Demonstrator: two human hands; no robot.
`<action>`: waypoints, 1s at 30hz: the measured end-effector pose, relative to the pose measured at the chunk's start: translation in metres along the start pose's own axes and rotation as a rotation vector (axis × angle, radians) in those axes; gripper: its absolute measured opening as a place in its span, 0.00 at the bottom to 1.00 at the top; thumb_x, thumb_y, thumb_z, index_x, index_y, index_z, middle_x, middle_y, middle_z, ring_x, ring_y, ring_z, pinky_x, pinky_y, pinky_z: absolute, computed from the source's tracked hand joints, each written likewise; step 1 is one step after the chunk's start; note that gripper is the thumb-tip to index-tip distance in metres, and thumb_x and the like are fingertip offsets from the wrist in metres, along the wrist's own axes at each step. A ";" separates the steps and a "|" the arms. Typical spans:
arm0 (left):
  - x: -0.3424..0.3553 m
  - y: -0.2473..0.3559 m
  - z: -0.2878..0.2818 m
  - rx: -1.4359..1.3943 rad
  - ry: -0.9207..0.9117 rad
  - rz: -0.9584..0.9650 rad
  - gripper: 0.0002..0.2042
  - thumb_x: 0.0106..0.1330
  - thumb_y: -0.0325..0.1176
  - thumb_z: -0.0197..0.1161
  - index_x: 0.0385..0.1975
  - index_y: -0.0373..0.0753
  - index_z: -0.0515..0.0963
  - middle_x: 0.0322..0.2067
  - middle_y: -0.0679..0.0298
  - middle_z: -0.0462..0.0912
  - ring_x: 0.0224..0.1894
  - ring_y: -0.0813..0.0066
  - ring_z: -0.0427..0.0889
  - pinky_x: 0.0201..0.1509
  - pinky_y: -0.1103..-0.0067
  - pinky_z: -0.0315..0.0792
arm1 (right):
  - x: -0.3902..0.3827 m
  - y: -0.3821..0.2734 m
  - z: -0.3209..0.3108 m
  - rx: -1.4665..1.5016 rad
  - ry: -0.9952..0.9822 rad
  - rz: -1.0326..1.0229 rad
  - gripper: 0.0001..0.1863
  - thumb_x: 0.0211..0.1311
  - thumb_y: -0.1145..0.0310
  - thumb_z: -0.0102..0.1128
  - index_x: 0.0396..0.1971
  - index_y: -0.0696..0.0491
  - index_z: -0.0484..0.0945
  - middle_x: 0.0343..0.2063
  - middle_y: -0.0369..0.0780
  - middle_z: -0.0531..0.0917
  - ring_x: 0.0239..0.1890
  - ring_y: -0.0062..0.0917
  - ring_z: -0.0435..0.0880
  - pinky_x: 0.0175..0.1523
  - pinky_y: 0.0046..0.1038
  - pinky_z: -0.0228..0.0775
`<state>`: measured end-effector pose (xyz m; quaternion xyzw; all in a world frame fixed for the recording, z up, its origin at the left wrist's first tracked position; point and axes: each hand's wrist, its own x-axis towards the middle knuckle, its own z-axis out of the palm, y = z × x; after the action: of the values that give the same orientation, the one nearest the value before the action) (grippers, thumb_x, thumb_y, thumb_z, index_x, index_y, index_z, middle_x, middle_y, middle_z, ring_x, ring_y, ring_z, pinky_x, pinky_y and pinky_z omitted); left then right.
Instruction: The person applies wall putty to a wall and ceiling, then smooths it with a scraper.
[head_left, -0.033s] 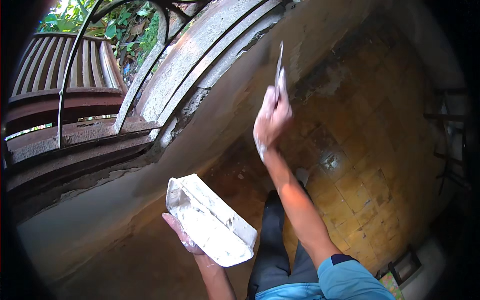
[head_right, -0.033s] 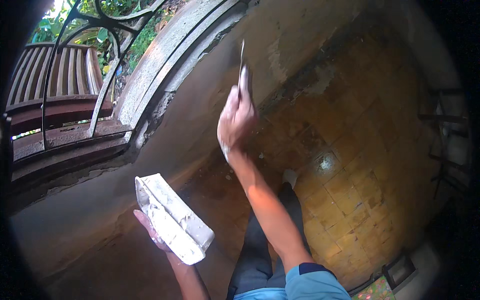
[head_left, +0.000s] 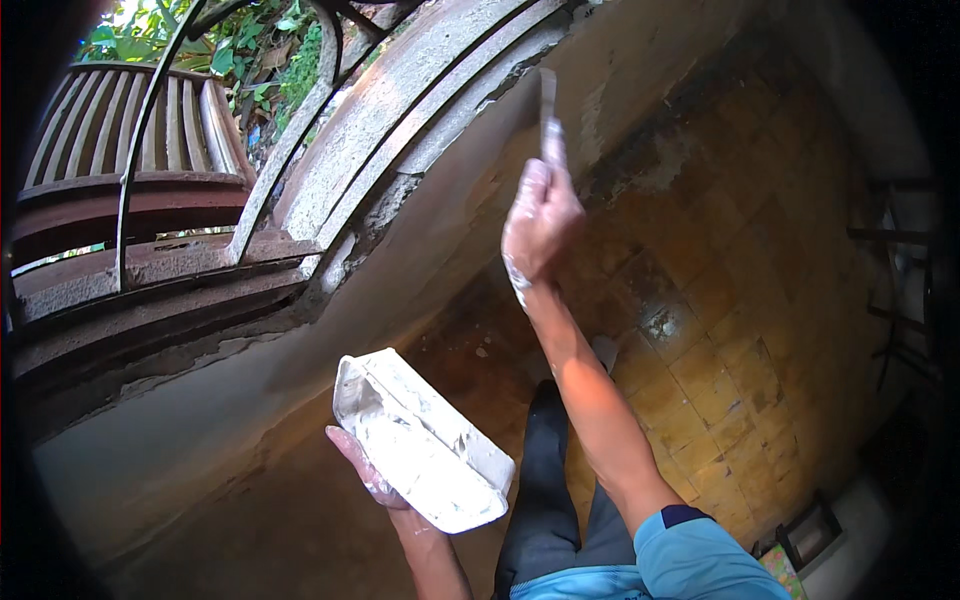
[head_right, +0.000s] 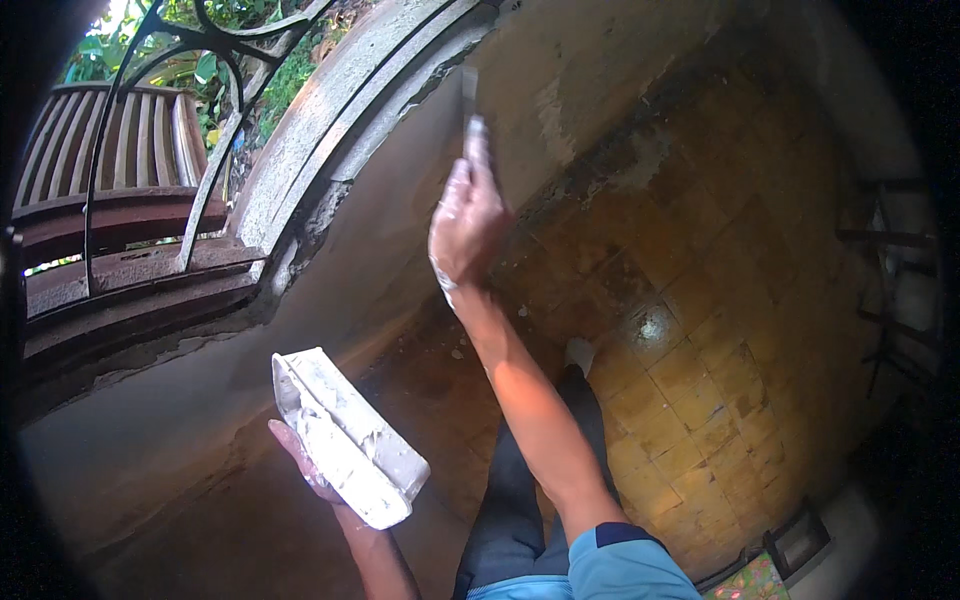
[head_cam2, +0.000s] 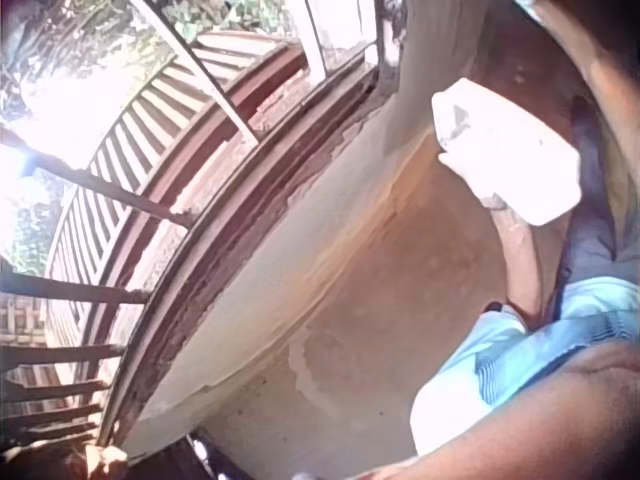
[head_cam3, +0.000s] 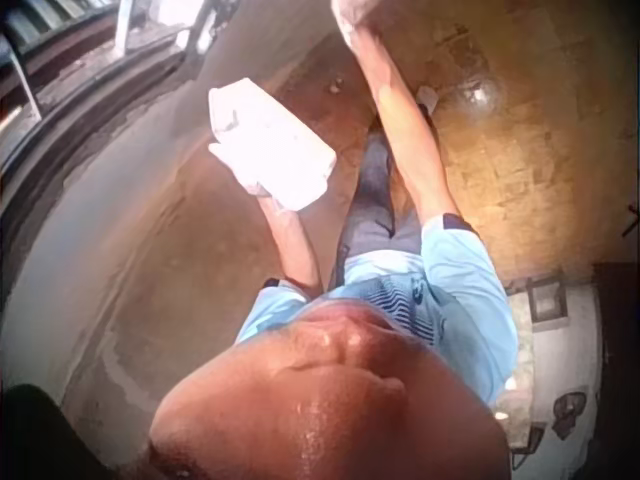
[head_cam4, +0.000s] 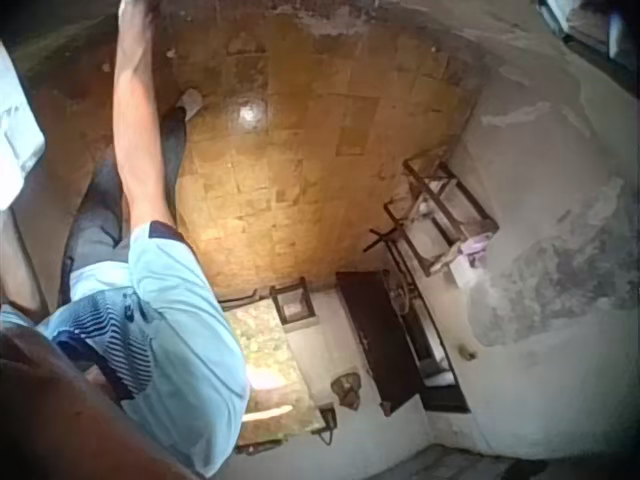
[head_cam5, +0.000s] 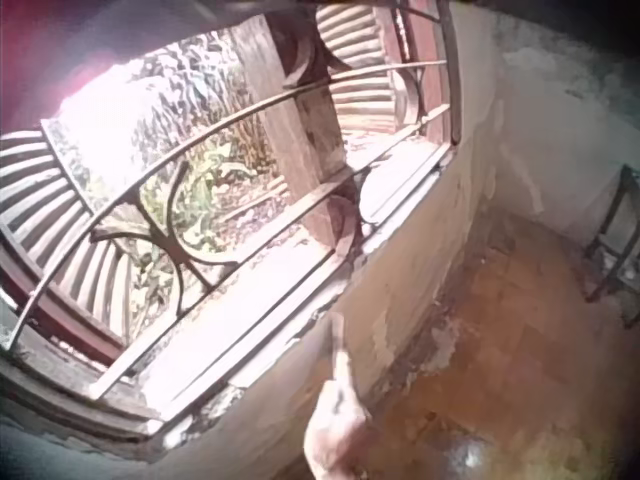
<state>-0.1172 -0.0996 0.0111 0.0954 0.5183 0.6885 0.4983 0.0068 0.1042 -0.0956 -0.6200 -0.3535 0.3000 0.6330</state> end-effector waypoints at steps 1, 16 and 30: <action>-0.001 0.001 -0.004 0.004 0.004 0.001 0.32 0.69 0.60 0.36 0.65 0.43 0.56 0.59 0.60 0.67 0.57 0.66 0.70 0.60 0.69 0.67 | -0.007 -0.004 0.012 0.007 -0.024 -0.139 0.21 0.63 0.78 0.45 0.56 0.63 0.68 0.52 0.51 0.76 0.49 0.36 0.80 0.54 0.30 0.70; -0.008 0.045 -0.100 -0.001 0.057 -0.029 0.36 0.67 0.64 0.36 0.64 0.41 0.57 0.57 0.60 0.68 0.56 0.66 0.71 0.60 0.69 0.68 | -0.153 0.018 0.042 -0.033 -0.051 -0.078 0.21 0.60 0.80 0.44 0.55 0.67 0.68 0.50 0.56 0.76 0.51 0.43 0.77 0.55 0.34 0.69; -0.017 0.095 -0.195 -0.043 0.062 -0.039 0.36 0.66 0.64 0.38 0.63 0.40 0.58 0.56 0.60 0.69 0.55 0.66 0.72 0.58 0.70 0.70 | -0.314 0.033 0.053 0.082 -0.292 -0.110 0.21 0.61 0.82 0.43 0.55 0.66 0.68 0.55 0.51 0.73 0.58 0.36 0.73 0.63 0.34 0.62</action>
<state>-0.2914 -0.2304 0.0072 0.0531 0.5205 0.6922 0.4971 -0.2135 -0.1204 -0.1536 -0.5231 -0.4627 0.3659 0.6152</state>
